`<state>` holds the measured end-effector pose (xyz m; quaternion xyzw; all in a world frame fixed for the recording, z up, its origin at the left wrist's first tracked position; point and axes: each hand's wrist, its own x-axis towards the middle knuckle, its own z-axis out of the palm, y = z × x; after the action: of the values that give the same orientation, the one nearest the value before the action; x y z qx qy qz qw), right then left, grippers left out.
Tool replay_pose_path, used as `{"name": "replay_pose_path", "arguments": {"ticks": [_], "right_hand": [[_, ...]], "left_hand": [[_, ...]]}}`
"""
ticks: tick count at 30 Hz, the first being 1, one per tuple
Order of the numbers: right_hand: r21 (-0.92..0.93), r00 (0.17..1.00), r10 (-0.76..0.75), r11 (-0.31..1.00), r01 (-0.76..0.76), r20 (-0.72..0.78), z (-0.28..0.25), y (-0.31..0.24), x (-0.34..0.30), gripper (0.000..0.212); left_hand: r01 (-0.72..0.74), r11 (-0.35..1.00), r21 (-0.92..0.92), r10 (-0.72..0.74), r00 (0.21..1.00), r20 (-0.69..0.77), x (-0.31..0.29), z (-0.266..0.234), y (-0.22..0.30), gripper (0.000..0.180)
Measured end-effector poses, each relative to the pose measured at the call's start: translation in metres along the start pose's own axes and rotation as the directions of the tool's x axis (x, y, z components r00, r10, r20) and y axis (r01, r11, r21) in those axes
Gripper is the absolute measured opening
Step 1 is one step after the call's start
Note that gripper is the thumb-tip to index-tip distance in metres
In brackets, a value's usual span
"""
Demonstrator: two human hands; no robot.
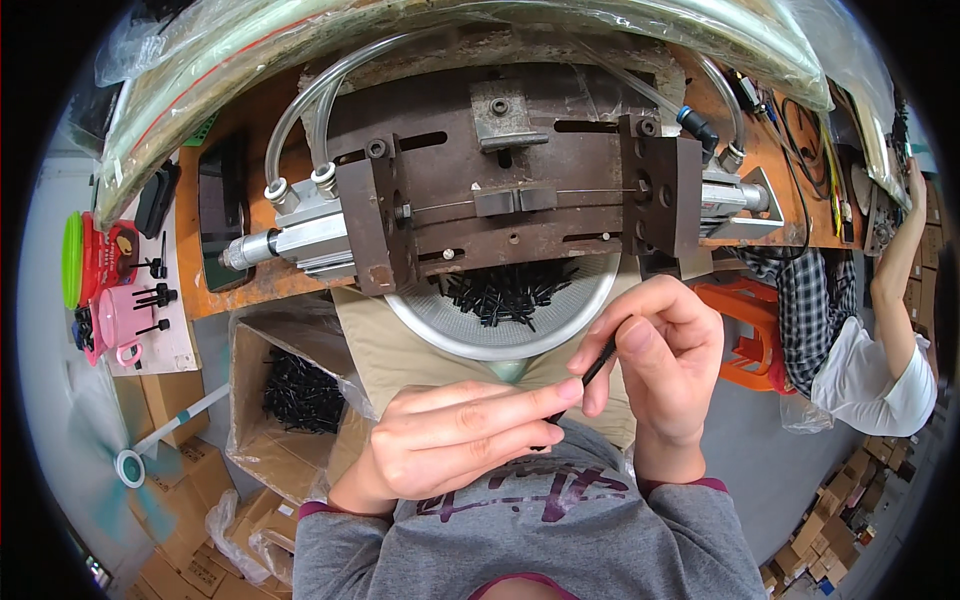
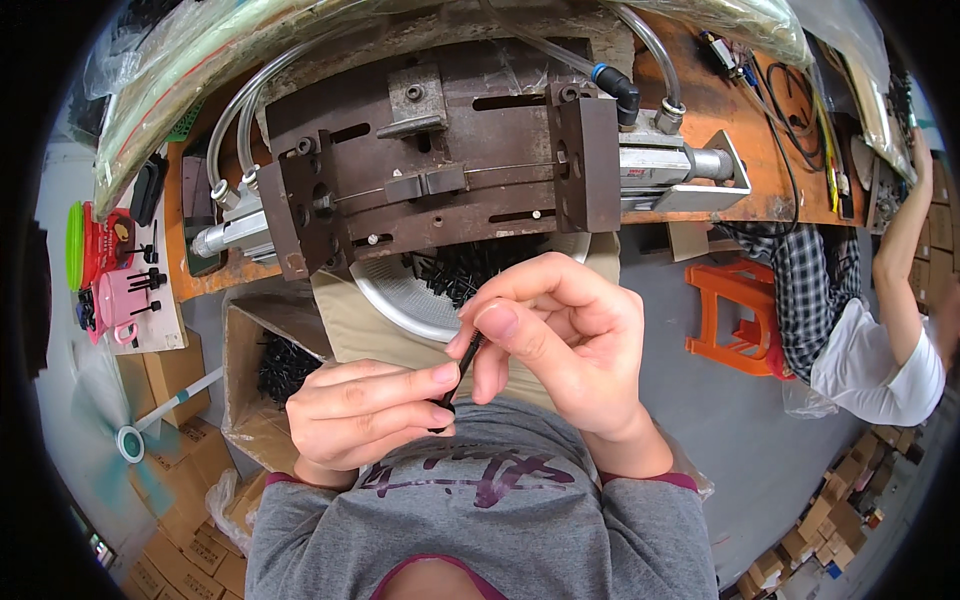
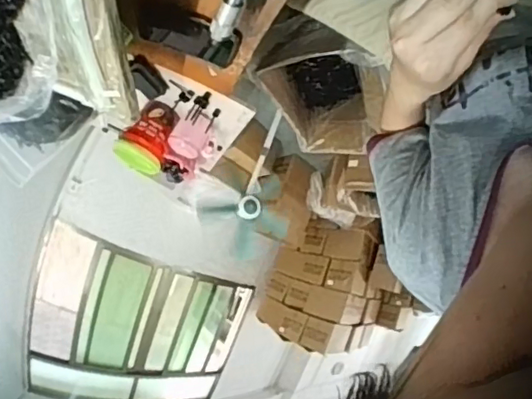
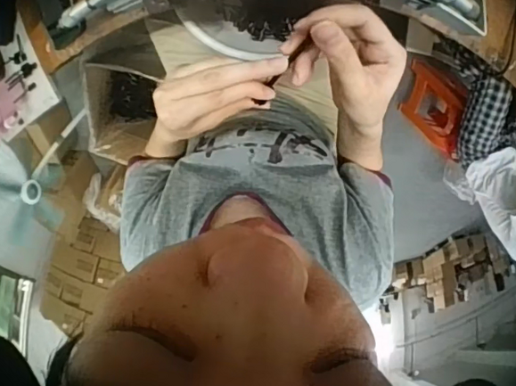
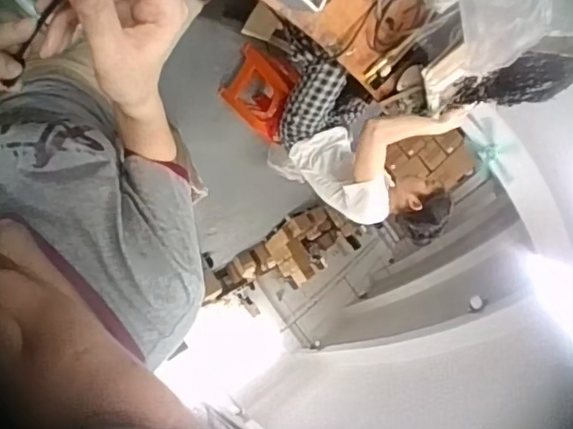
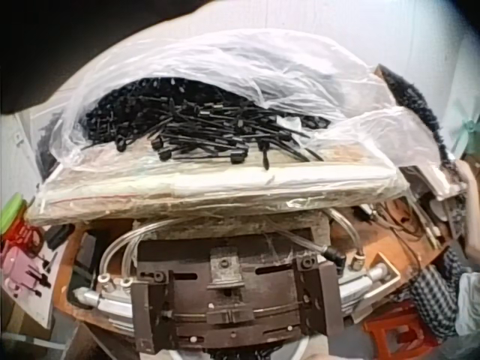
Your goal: Using a pneumatic machine to assemble small black components.
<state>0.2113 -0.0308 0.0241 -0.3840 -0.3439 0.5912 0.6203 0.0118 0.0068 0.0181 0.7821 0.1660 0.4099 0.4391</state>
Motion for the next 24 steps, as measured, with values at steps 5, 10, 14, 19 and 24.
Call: {"name": "replay_pose_path", "arguments": {"ticks": [5, 10, 14, 19, 24], "right_hand": [[0.018, 0.999, -0.032, 0.999, 0.032, -0.006, 0.0030, 0.0005, -0.0009, 0.011], [0.018, 0.999, -0.040, 0.999, 0.040, 0.007, 0.0025, -0.0006, -0.0010, 0.010], [0.012, 0.999, -0.047, 0.999, 0.047, -0.001, 0.0024, 0.0002, -0.0020, 0.008], [0.008, 0.999, -0.039, 0.999, 0.039, -0.004, 0.0025, 0.0001, -0.0021, 0.008], [0.036, 1.000, 0.016, 0.999, -0.015, -0.024, 0.0030, -0.0003, -0.0019, 0.008]], "left_hand": [[0.009, 1.000, 0.003, -0.009, 1.000, -0.002, -0.0007, 0.0005, 0.0011, 0.022], [0.019, 1.000, -0.012, -0.019, 1.000, -0.001, -0.0001, 0.0008, 0.0013, 0.022], [0.029, 0.999, -0.014, -0.029, 1.000, 0.002, -0.0003, 0.0009, 0.0015, 0.023], [0.048, 0.999, -0.017, -0.047, 0.999, 0.005, -0.0020, 0.0019, 0.0021, 0.023], [0.025, 1.000, 0.002, -0.025, 1.000, 0.014, -0.0012, 0.0005, 0.0014, 0.024]]}}
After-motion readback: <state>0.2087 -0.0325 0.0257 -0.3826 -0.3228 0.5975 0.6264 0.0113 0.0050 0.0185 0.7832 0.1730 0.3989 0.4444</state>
